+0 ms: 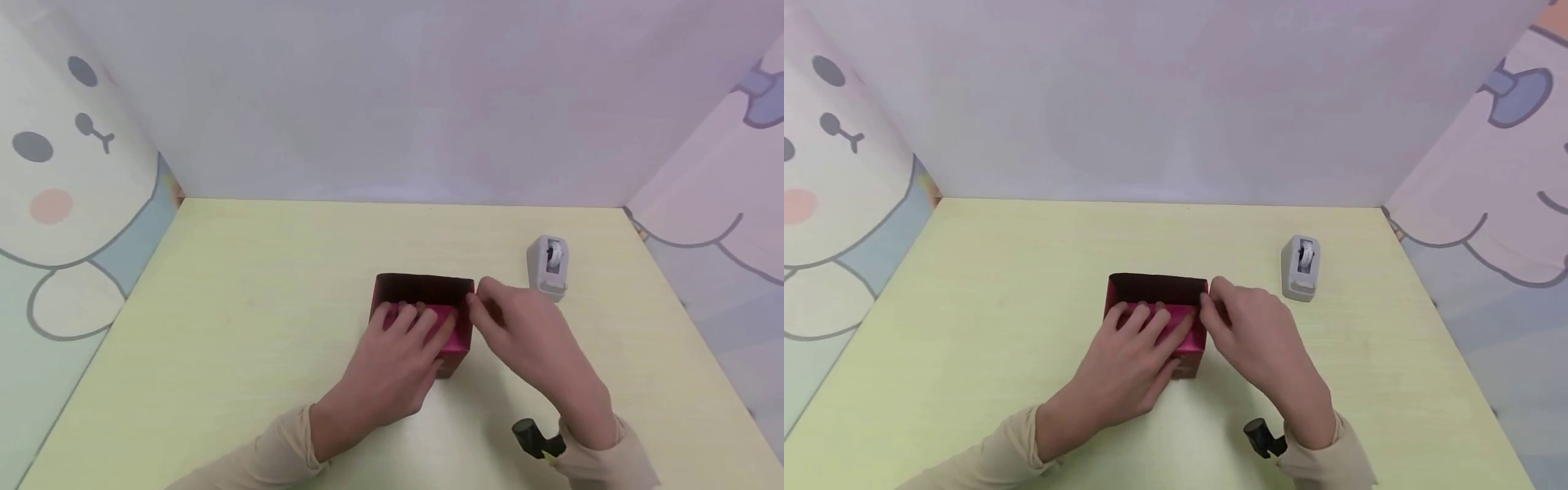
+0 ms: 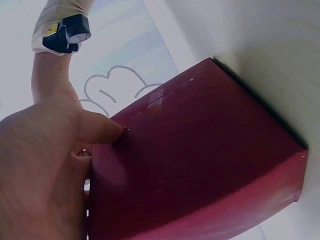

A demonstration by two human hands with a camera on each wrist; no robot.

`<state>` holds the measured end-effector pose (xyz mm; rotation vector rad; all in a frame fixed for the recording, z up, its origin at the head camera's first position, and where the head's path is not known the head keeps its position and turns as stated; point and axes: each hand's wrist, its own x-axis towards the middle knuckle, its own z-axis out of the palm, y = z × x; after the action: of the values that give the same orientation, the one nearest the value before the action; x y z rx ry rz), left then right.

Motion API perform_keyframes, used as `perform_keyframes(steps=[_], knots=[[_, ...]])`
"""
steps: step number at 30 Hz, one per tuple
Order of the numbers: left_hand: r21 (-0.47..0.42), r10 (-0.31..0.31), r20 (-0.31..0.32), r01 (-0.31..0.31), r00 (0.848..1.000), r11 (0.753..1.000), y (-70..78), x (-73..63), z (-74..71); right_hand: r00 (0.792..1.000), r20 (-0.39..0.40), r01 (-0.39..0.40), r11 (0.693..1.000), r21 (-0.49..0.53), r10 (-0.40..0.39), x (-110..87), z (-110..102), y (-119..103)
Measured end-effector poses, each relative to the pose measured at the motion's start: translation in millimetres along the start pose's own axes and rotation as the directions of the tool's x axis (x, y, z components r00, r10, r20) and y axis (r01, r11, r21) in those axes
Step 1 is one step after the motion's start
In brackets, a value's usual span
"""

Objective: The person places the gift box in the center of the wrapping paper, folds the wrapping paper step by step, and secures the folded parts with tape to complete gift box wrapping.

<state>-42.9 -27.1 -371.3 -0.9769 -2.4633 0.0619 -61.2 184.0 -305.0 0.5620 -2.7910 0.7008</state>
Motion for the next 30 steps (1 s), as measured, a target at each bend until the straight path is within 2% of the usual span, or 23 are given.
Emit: perform_keyframes(steps=[2, 4, 6, 10, 12, 16, 18, 22, 24, 26, 28, 30], knots=[[-0.007, 0.001, -0.001, -0.001, 1.000, 1.000, -0.1, -0.5, 0.3, 0.994, -0.106, 0.024, 1.000, 0.014, -0.022, 1.6, 0.5, 0.7], [-0.006, 0.001, -0.014, -0.001, 1.000, 1.000, -0.1, -0.3, 0.8, 0.988, -0.149, 0.044, 0.998, 0.037, -0.038, 2.1, -0.6, 1.9], [0.000, 0.000, -0.032, 0.000, 0.999, 1.000, 0.0, -0.5, 1.8, 0.994, -0.103, 0.046, 0.997, 0.054, -0.041, 1.5, -3.1, 3.0], [0.014, -0.002, -0.057, 0.003, 0.998, 1.000, 0.3, -1.3, 2.8, 0.997, 0.063, 0.047, 0.999, 0.011, -0.047, 1.1, -3.9, 4.0], [0.011, -0.005, -0.054, 0.006, 0.999, 1.000, 0.6, -1.6, 3.1, 0.996, 0.073, 0.057, 0.998, -0.022, -0.055, 2.0, -0.8, 3.9], [0.019, -0.005, -0.045, 0.006, 0.999, 1.000, 1.0, -1.5, 2.9, 0.995, -0.051, 0.087, 0.996, -0.025, -0.089, 4.2, 7.2, 4.6], [0.014, -0.004, -0.036, 0.004, 0.999, 1.000, 0.5, -1.3, 2.3, 0.986, -0.133, 0.100, 0.995, -0.001, -0.099, 6.1, 10.9, 4.9], [-0.009, -0.005, -0.013, 0.005, 1.000, 1.000, 0.3, -0.7, 1.8, 0.945, -0.304, 0.143, 0.988, 0.056, -0.119, 11.8, 16.2, 7.8], [-0.014, -0.006, -0.008, 0.006, 1.000, 1.000, 0.8, -0.1, 1.2, 0.924, -0.363, 0.165, 0.982, 0.093, -0.121, 13.2, 15.5, 9.9], [-0.012, -0.007, 0.002, 0.007, 1.000, 1.000, 1.2, -0.1, 0.7, 0.920, -0.376, 0.173, 0.975, 0.141, -0.108, 12.5, 12.9, 11.4], [-0.001, -0.013, 0.013, 0.013, 1.000, 1.000, 1.3, -0.4, -0.1, 0.935, -0.347, 0.158, 0.962, 0.221, -0.074, 10.2, 9.7, 12.5], [0.015, -0.028, 0.018, 0.028, 0.999, 0.999, 0.8, -0.7, -0.9, 0.959, -0.282, 0.114, 0.945, 0.307, -0.024, 6.9, 7.2, 13.3]])
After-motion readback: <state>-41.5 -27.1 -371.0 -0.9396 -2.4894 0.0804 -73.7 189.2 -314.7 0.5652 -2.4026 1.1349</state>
